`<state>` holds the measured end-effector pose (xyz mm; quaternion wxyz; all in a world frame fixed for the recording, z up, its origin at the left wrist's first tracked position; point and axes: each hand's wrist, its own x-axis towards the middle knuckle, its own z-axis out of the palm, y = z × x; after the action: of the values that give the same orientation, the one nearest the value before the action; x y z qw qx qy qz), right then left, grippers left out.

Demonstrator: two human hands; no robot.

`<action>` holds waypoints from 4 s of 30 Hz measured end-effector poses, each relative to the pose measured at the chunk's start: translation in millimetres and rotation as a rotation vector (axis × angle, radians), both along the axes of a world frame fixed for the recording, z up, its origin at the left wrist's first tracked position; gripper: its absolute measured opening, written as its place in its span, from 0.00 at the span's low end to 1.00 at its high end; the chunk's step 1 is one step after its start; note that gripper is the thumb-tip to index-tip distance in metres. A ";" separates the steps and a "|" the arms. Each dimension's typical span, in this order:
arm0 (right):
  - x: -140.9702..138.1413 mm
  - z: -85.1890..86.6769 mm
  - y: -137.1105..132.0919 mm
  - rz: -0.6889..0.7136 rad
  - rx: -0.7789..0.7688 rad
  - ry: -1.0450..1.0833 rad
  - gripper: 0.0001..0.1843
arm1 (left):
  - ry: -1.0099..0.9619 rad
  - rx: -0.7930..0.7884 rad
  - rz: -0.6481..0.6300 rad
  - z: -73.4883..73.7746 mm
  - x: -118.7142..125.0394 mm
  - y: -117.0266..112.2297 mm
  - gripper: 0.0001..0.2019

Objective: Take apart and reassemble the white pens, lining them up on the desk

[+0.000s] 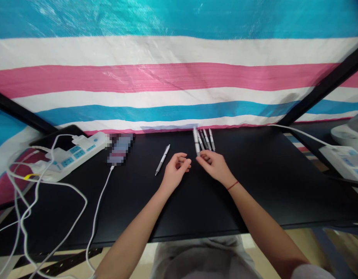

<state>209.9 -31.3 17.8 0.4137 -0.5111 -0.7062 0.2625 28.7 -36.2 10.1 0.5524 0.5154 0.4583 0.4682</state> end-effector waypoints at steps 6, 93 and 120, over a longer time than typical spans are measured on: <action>53.6 -14.9 27.2 -0.482 -0.071 -0.272 0.15 | 0.090 0.026 0.021 -0.6 -7.1 3.7 0.13; 16.1 -2.7 7.2 0.055 -0.229 0.545 0.17 | 0.580 0.353 0.067 -2.2 -28.8 13.3 0.15; 25.8 -5.4 13.5 -0.016 -0.355 0.484 0.21 | 0.292 0.107 0.093 -8.5 -29.5 17.8 0.18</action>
<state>235.6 -17.8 12.4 0.4760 -0.5037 -0.5261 0.4928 -0.8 -18.4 1.6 0.4293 0.5849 0.5314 0.4372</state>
